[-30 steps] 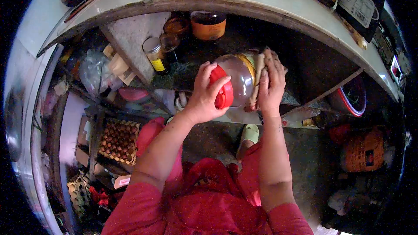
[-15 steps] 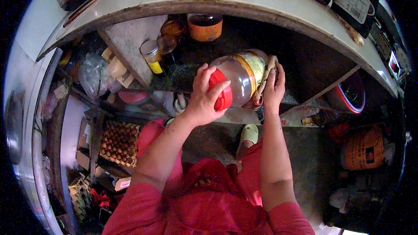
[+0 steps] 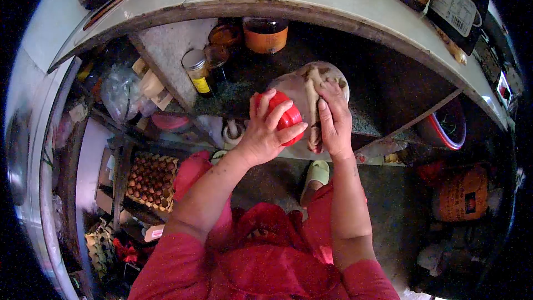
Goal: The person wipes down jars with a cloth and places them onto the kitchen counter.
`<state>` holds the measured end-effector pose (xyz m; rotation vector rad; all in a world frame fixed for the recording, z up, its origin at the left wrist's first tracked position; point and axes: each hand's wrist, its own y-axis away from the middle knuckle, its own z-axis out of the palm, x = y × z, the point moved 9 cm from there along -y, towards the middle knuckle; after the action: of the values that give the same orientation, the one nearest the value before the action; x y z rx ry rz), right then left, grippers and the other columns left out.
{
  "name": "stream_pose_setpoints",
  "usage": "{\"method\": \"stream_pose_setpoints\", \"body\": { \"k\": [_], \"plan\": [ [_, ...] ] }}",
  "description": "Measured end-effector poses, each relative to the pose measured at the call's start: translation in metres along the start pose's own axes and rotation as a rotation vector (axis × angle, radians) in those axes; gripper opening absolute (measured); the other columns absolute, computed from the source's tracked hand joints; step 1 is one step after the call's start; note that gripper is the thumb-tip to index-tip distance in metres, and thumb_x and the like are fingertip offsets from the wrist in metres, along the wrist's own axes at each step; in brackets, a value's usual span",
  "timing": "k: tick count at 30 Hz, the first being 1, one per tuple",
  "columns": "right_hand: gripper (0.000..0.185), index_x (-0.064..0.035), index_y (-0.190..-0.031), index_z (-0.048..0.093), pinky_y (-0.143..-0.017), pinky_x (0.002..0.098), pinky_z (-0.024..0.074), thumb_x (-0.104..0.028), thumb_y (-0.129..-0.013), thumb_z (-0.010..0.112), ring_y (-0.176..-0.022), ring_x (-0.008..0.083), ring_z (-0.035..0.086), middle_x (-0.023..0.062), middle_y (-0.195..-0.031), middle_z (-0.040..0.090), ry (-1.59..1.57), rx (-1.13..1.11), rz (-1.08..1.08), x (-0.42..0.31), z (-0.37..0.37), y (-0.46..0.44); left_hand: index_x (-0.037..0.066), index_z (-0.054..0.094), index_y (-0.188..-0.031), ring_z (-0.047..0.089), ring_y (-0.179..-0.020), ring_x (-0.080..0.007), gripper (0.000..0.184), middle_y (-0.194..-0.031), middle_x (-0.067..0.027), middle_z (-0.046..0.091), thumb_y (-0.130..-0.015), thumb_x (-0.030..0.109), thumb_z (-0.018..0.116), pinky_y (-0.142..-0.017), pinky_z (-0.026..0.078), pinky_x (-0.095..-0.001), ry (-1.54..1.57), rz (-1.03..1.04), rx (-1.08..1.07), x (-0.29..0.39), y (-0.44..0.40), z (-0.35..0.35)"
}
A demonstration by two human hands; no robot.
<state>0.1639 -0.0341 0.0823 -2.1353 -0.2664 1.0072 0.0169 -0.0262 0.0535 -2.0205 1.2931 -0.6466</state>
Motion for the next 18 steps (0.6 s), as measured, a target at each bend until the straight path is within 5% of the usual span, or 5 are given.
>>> {"method": "stream_pose_setpoints", "body": {
  "k": [10,14,18],
  "plan": [
    [0.026,-0.0100,-0.109,0.068,-0.106,0.0479,0.0320,-0.022,-0.088,0.058,-0.123,0.0358,0.050,0.0136,-0.120,0.063,-0.025,-0.230,-0.182,-0.027,0.003,-0.004,0.040,0.050,-0.116,0.030,-0.128,-0.0403,0.046,-0.132,-0.0054,0.032,-0.076,0.023,0.067,-0.094,0.030,-0.0719,-0.080,0.123,0.064,0.021,0.013,0.009],
    [0.027,-0.0099,-0.114,0.065,-0.107,0.0480,0.0298,-0.019,-0.090,0.057,-0.127,0.0316,0.047,0.0117,-0.125,0.060,0.194,-0.030,-0.039,0.012,-0.016,-0.008,0.043,0.050,-0.120,0.024,-0.132,-0.0374,0.049,-0.138,-0.0023,0.028,-0.078,0.026,0.067,-0.095,0.031,-0.0726,-0.124,0.142,-0.013,0.030,0.014,0.013],
    [0.029,-0.0064,-0.119,0.061,-0.108,0.0417,0.0322,-0.016,-0.093,0.053,-0.127,0.0337,0.045,0.0149,-0.132,0.054,-0.088,0.108,0.143,0.063,-0.026,-0.007,0.045,0.047,-0.126,0.021,-0.136,-0.0367,0.057,-0.141,-0.0007,0.026,-0.077,0.022,0.068,-0.096,0.031,-0.0712,-0.139,0.148,-0.074,0.033,0.013,0.014]
  ]
}}
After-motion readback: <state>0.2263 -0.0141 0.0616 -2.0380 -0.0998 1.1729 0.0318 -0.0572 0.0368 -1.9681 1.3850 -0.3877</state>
